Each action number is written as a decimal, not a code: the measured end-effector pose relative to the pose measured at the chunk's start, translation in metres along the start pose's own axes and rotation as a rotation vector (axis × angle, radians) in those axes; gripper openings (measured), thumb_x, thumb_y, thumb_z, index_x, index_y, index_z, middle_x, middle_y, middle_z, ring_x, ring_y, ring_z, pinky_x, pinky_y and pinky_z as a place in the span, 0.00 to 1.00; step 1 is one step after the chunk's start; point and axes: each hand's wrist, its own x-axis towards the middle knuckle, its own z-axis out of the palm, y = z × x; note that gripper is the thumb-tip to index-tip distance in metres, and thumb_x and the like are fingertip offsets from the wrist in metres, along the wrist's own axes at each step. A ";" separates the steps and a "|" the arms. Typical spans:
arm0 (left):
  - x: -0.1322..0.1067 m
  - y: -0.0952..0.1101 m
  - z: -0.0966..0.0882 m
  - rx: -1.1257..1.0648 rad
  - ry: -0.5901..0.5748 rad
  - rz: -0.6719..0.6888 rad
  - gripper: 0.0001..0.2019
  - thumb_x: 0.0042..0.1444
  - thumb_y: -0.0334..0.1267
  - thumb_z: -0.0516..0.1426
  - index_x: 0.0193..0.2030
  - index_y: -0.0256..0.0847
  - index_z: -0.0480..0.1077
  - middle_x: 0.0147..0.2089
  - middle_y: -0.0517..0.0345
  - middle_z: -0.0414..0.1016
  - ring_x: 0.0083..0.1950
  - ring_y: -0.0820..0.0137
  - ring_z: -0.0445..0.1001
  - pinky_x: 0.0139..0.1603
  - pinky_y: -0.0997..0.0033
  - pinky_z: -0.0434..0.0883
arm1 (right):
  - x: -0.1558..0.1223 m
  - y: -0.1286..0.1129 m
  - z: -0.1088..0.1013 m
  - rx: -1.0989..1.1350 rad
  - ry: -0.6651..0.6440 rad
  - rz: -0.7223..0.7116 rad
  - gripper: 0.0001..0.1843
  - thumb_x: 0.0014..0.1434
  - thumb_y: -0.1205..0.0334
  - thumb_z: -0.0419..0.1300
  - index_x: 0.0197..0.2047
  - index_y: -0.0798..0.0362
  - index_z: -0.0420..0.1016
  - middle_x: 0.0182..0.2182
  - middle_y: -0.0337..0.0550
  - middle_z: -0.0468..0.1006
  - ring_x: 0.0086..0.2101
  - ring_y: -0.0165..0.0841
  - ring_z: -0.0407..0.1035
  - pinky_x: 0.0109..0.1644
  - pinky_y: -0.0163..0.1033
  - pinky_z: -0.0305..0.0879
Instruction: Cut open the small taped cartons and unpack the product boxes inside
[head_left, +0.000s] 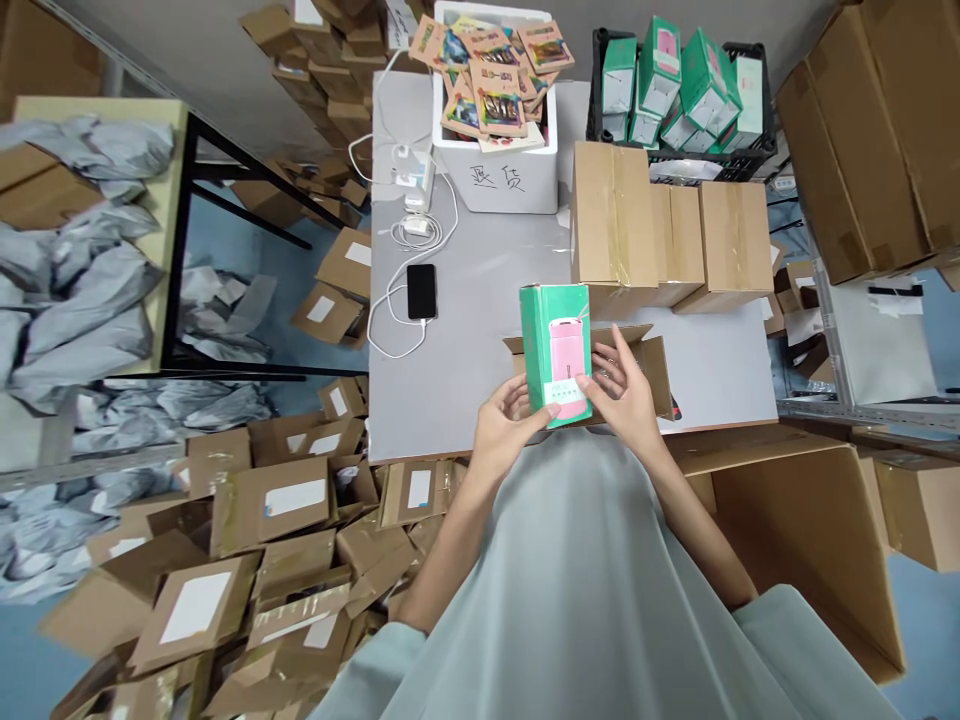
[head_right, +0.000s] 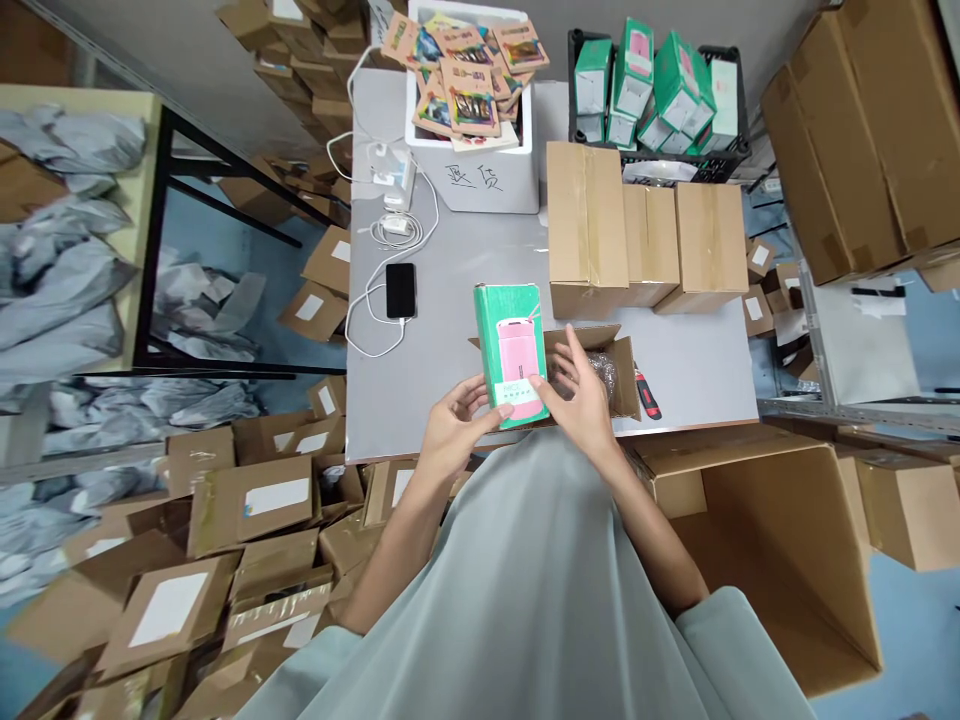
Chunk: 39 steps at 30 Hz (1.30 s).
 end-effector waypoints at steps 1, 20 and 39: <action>-0.001 -0.001 0.004 0.043 0.057 0.033 0.38 0.39 0.45 0.82 0.58 0.40 0.79 0.57 0.45 0.85 0.60 0.52 0.83 0.61 0.53 0.82 | -0.001 0.000 0.003 -0.044 0.028 -0.011 0.58 0.61 0.36 0.76 0.86 0.34 0.54 0.72 0.50 0.75 0.69 0.49 0.74 0.72 0.59 0.76; 0.010 -0.007 -0.001 0.033 -0.034 -0.076 0.40 0.35 0.49 0.81 0.56 0.36 0.81 0.54 0.40 0.87 0.59 0.48 0.84 0.55 0.52 0.83 | 0.011 0.034 -0.004 0.087 -0.086 0.050 0.61 0.57 0.30 0.75 0.85 0.42 0.59 0.68 0.54 0.79 0.62 0.50 0.79 0.65 0.58 0.81; 0.009 -0.008 -0.014 -0.003 -0.268 -0.089 0.38 0.42 0.50 0.81 0.60 0.40 0.81 0.62 0.41 0.86 0.66 0.45 0.82 0.67 0.46 0.80 | 0.008 0.032 -0.010 0.199 -0.211 0.019 0.61 0.57 0.36 0.78 0.85 0.38 0.57 0.61 0.48 0.85 0.57 0.47 0.83 0.64 0.57 0.83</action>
